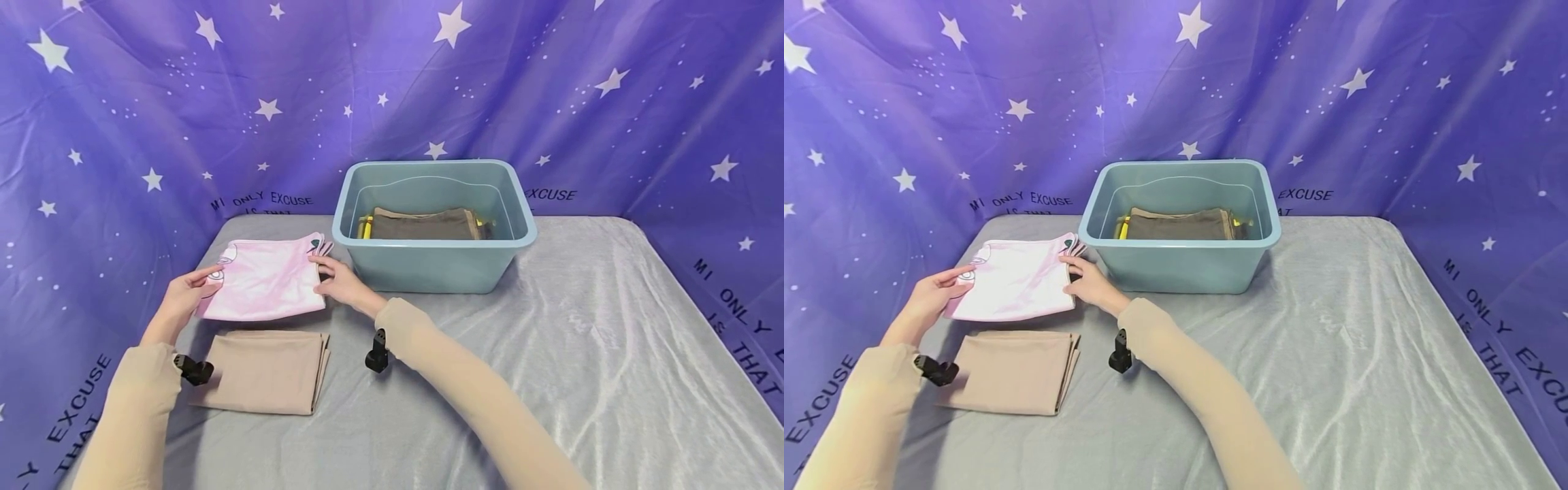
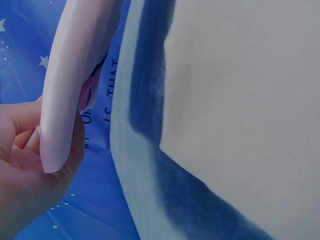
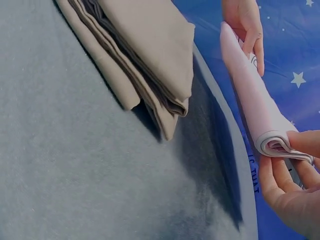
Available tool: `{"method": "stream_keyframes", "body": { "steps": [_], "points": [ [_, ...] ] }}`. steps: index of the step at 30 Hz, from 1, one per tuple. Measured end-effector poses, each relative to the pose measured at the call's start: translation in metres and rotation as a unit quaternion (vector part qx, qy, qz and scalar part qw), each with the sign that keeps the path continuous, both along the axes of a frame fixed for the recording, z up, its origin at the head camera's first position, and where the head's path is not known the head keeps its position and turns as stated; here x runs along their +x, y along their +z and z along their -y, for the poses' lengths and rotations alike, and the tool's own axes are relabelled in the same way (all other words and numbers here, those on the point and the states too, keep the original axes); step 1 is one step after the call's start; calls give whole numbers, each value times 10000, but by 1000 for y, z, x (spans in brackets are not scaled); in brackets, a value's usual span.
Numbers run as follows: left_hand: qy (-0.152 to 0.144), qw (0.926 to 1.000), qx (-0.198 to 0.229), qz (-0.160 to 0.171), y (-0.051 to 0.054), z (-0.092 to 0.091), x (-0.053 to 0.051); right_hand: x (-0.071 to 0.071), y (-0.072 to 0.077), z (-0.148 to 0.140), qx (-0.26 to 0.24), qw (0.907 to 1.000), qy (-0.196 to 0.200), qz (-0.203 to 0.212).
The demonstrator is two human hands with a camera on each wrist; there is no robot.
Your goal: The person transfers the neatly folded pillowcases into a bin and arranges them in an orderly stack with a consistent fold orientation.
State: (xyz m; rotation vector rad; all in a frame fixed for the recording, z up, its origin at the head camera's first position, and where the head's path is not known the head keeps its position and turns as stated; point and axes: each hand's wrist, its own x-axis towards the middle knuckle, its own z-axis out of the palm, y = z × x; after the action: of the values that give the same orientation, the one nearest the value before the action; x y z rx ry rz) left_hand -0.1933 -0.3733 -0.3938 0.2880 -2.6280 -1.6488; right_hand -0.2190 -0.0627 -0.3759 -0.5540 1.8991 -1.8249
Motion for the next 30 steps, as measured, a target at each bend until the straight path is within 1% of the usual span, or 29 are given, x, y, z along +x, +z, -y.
{"method": "stream_keyframes", "body": {
  "steps": [1,4,5,7,8,9,10,11,12,14,15,17,19,21,23,26,30],
  "points": [
    [21,9996,266,-98,-3,3,-1,0,1,0,5,10000,9,-4],
    [24,9994,241,-231,-2,3,2,1,4,-1,19,10000,23,-15],
    [104,9986,454,-255,-3,4,1,1,5,-2,30,10000,21,-16],
    [152,9990,359,-199,-2,4,2,2,8,-3,46,10000,47,-29],
    [181,9997,61,-134,2,0,4,2,9,-3,42,10000,55,-28],
    [223,9997,56,-106,2,0,4,2,10,-4,35,10000,65,-31],
    [298,9993,193,-106,1,2,4,3,11,-5,31,10000,76,-34],
    [311,9992,235,-101,0,3,3,3,12,-5,45,9999,85,-57],
    [247,9996,32,-90,1,4,4,3,13,-6,41,9999,100,-77],
    [338,9984,422,-164,-8,13,-1,3,14,-6,49,9998,127,-131],
    [313,9982,461,-217,-13,19,-3,3,15,-7,55,9997,154,-164],
    [274,9978,498,-345,-26,31,-9,3,17,-8,75,9995,175,-247],
    [353,9951,767,-516,-43,45,-18,4,18,-9,55,9993,204,-321],
    [316,9951,619,-708,-56,56,-24,5,21,-10,20,9990,243,-379],
    [385,9912,906,-884,-68,65,-29,6,24,-11,7,9987,267,-429],
    [341,9896,923,-1052,-76,75,-32,9,29,-12,26,9983,313,-495],
    [392,9890,1011,-1010,-78,85,-31,11,35,-12,23,9973,397,-620]
  ]
}}
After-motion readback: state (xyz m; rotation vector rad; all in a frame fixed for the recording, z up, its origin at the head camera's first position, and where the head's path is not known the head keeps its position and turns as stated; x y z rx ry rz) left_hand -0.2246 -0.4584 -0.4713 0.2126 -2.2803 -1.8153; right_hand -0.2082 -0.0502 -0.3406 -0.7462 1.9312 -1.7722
